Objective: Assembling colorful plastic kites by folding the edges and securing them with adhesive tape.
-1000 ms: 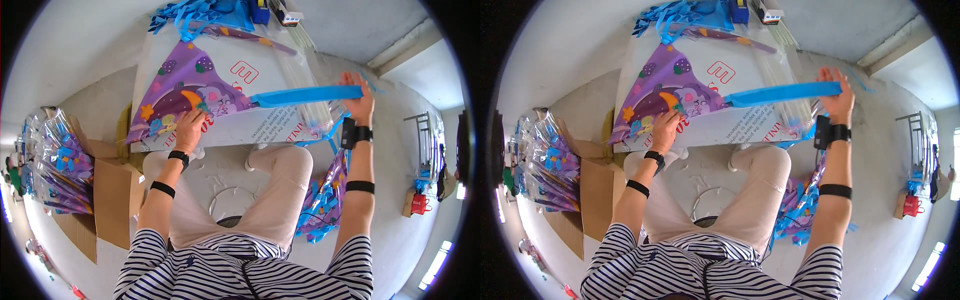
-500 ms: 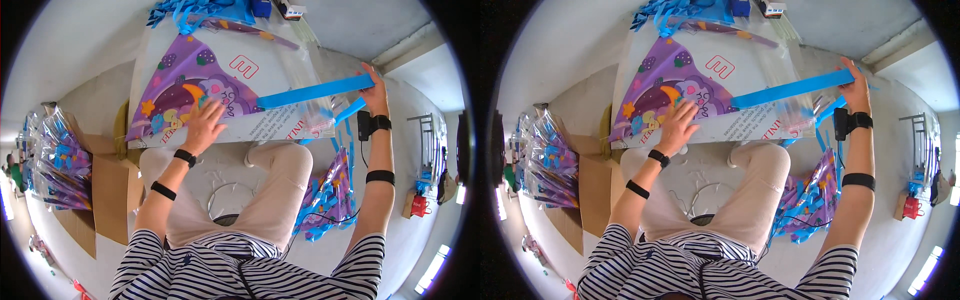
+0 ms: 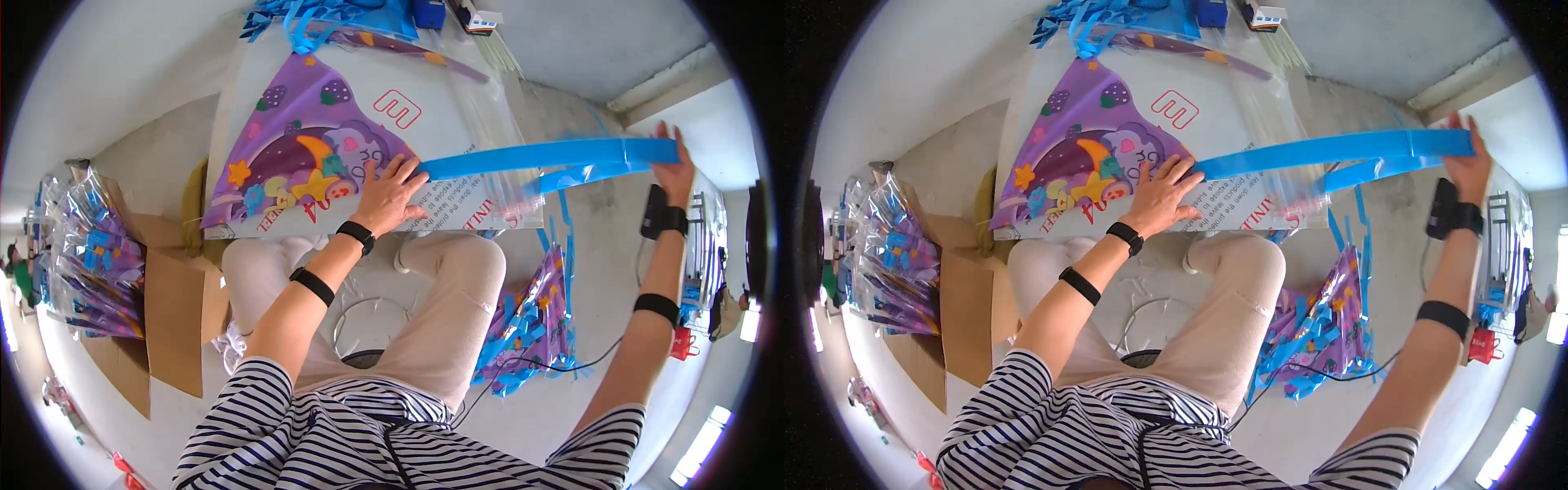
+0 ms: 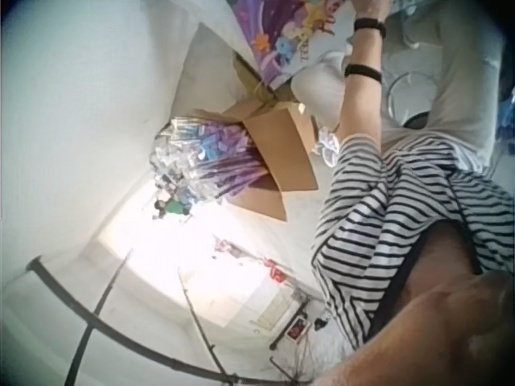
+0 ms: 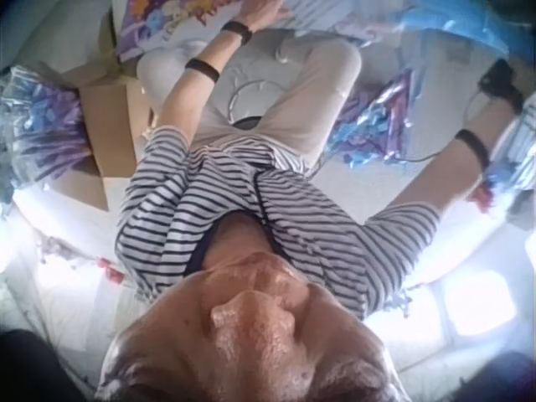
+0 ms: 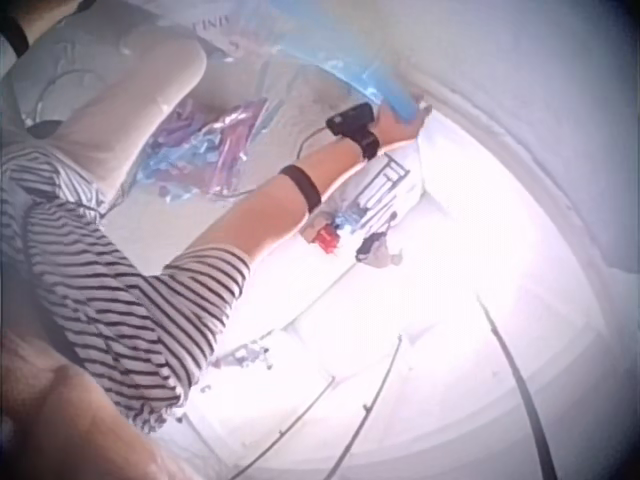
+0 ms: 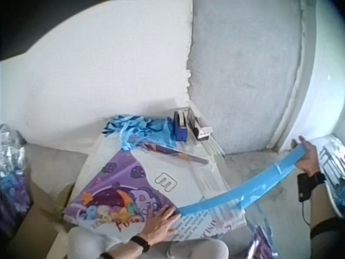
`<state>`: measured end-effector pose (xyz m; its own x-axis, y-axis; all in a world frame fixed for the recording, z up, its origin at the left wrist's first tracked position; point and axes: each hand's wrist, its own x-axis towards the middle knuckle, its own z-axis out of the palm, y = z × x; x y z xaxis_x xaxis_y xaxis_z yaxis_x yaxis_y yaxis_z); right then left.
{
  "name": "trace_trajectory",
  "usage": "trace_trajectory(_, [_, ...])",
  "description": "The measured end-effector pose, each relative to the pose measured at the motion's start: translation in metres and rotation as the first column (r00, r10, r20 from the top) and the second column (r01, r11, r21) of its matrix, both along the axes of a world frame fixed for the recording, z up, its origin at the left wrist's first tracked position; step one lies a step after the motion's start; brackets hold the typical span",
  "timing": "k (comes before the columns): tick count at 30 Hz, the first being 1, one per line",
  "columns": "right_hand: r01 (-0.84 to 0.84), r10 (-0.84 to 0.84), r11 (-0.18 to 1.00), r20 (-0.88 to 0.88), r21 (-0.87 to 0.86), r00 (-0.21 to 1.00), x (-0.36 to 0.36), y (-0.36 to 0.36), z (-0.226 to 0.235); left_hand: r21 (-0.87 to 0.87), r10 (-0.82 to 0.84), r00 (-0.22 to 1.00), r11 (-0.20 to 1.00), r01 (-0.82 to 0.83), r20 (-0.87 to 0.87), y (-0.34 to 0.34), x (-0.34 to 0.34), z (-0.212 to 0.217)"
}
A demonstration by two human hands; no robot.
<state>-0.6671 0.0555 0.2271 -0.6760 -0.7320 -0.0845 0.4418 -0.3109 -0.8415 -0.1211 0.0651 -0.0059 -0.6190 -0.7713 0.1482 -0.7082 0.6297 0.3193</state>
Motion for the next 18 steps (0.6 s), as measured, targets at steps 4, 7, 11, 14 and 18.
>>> trace_trajectory(4, [0.163,-0.168,0.985,-0.086,-0.057,0.982,-0.01,0.025,0.085,0.003,0.014,1.0,1.0,-0.014,-0.004,0.001,-0.003,-0.002])
trace_trajectory(7, [-0.09,0.074,0.993,-0.208,-0.07,0.975,-0.026,0.036,0.132,-0.002,-0.001,1.0,1.0,0.001,-0.028,0.001,-0.007,-0.003])
trace_trajectory(11, [-0.275,0.241,0.961,-0.475,-0.003,0.847,0.094,-0.004,0.146,0.103,0.052,0.993,0.994,-0.041,-0.102,-0.007,0.006,0.01])
trace_trajectory(14, [-0.586,0.43,0.806,-0.767,0.087,0.476,0.141,-0.043,0.153,0.332,0.143,0.835,0.942,0.05,-0.531,-0.027,0.008,0.048])
trace_trajectory(18, [-0.613,0.337,0.771,-0.928,0.173,0.161,0.379,-0.036,0.138,0.511,0.353,0.449,0.804,0.303,-0.821,-0.026,0.077,0.181])
